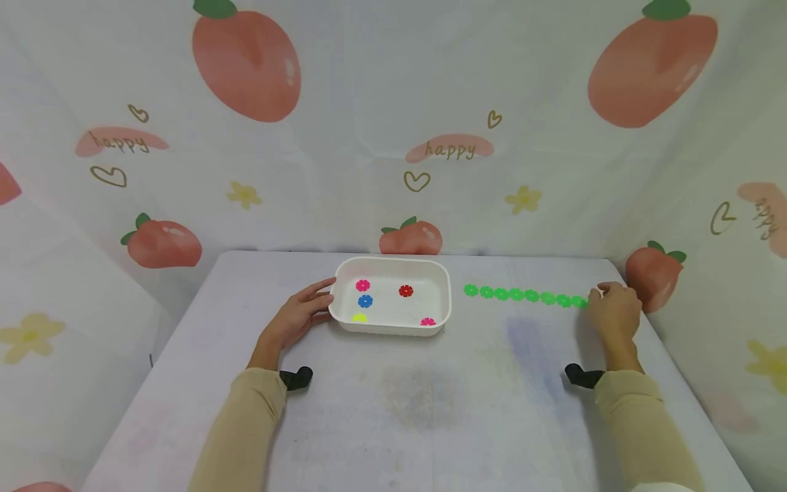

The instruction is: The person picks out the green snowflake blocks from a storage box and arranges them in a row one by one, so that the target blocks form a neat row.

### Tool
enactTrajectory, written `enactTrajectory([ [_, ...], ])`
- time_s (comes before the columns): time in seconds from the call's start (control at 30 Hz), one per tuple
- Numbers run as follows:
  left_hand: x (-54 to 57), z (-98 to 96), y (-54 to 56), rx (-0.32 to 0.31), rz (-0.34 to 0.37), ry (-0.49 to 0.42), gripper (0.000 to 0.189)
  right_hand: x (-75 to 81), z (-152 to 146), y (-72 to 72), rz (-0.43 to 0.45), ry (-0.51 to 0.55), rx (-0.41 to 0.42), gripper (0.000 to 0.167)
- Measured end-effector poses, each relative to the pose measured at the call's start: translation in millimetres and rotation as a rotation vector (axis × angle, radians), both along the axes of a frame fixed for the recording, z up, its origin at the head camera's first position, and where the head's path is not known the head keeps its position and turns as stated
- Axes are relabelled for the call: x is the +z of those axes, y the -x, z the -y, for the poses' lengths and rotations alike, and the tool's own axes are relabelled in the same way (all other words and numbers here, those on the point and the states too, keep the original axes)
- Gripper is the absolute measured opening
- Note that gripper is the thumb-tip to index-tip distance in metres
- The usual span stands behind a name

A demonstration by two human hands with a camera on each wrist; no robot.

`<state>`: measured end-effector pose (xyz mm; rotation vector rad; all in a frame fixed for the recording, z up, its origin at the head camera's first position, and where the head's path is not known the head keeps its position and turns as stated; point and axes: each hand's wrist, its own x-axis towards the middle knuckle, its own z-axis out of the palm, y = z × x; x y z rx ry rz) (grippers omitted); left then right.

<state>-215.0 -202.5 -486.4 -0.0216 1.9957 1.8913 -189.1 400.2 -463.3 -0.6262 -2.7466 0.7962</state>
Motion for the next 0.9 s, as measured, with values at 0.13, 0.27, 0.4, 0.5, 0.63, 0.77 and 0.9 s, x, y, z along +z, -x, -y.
enactTrajectory([
  [0.13,6.2,-2.9,4.2,-0.032,-0.017,0.026,0.059,0.2,21.3,3.9,-0.062,-0.02,0.043,0.046],
  [0.27,16.0,-6.3,8.0,-0.063,-0.081,0.152,0.053,8.5,38.9,7.5,-0.055,0.001,0.112,0.049],
  [0.4,25.4,-10.1,11.4,-0.05,-0.141,0.338,0.049,16.8,55.3,10.8,-0.089,-0.003,0.174,0.049],
  [0.5,32.4,-12.8,15.3,-0.004,-0.16,0.434,0.047,22.0,67.0,13.8,-0.13,-0.007,0.217,0.05],
  [0.63,42.0,-19.5,18.1,0.067,-0.211,0.541,0.049,32.0,83.8,17.0,-0.15,-0.009,0.272,0.051],
  [0.77,53.4,-31.0,20.3,0.119,-0.321,0.604,0.052,41.6,100.5,20.2,-0.171,-0.041,0.317,0.051],
  [0.9,68.2,-43.6,23.2,0.181,-0.45,0.626,0.05,46.0,119.3,23.0,-0.192,-0.065,0.355,0.052],
])
